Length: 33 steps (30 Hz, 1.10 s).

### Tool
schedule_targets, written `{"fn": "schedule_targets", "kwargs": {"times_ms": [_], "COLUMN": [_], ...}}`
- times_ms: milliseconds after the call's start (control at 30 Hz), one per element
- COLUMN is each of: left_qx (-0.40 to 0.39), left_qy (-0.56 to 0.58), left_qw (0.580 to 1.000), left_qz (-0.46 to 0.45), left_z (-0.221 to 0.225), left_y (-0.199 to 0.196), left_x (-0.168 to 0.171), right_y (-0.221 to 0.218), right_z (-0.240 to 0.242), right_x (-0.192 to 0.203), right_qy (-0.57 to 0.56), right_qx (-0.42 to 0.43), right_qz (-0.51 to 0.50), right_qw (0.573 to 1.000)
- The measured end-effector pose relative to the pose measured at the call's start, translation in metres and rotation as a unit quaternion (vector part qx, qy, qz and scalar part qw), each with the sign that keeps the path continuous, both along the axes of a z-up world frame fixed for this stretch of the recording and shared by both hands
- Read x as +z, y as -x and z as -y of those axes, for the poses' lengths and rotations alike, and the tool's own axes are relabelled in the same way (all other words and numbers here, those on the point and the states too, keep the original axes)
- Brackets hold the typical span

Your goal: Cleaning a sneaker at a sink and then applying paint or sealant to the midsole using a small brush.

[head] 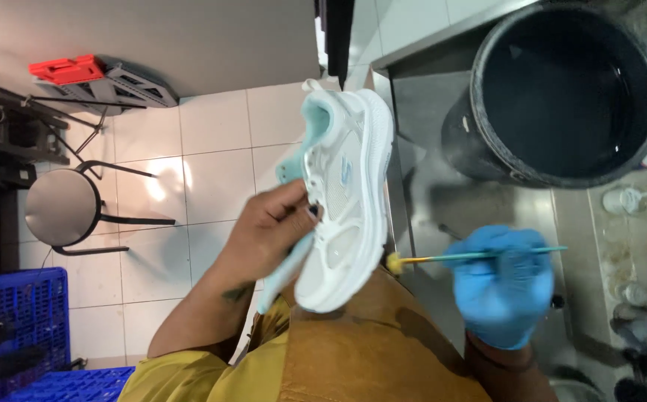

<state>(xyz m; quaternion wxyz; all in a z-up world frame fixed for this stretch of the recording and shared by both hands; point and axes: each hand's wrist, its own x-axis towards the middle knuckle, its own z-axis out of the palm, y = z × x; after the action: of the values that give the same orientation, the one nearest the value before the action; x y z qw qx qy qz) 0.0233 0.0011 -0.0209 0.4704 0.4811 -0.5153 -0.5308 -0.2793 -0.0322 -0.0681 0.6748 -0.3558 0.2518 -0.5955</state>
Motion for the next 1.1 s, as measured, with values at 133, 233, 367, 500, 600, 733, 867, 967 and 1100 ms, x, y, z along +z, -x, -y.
{"fn": "schedule_targets", "kwargs": {"times_ms": [133, 233, 367, 500, 600, 733, 867, 967, 1100], "left_qx": [0.070, 0.044, -0.089, -0.152, -0.197, -0.222, -0.257, -0.288, -0.328], "left_qy": [0.025, 0.092, 0.269, 0.370, 0.418, 0.457, 0.454, 0.444, 0.417], "left_qw": [0.990, 0.989, 0.958, 0.915, 0.883, 0.853, 0.844, 0.836, 0.831], "left_qz": [-0.119, -0.105, -0.053, -0.050, -0.079, -0.115, -0.129, -0.143, -0.166], "left_z": [0.016, 0.039, 0.086, 0.122, 0.140, 0.149, 0.146, 0.141, 0.136], "left_y": [0.000, 0.015, 0.050, 0.095, 0.134, 0.171, 0.204, 0.227, 0.255], "left_x": [0.005, 0.012, 0.038, 0.080, 0.105, 0.137, 0.154, 0.160, 0.161], "right_y": [0.019, 0.043, 0.062, 0.102, 0.121, 0.132, 0.142, 0.167, 0.163], "right_z": [0.013, 0.019, 0.017, 0.001, -0.020, -0.053, -0.086, -0.119, -0.144], "right_x": [-0.006, -0.018, 0.006, 0.003, 0.010, 0.018, 0.030, 0.010, 0.020], "right_qy": [-0.096, -0.126, -0.131, -0.143, -0.111, -0.105, -0.145, -0.043, 0.052], "right_qx": [-0.077, -0.105, -0.190, -0.336, -0.387, -0.476, -0.536, -0.492, -0.502], "right_qz": [-0.006, 0.058, 0.043, 0.109, 0.123, 0.108, 0.152, 0.230, 0.251], "right_qw": [0.992, 0.985, 0.972, 0.925, 0.907, 0.867, 0.818, 0.838, 0.826]}}
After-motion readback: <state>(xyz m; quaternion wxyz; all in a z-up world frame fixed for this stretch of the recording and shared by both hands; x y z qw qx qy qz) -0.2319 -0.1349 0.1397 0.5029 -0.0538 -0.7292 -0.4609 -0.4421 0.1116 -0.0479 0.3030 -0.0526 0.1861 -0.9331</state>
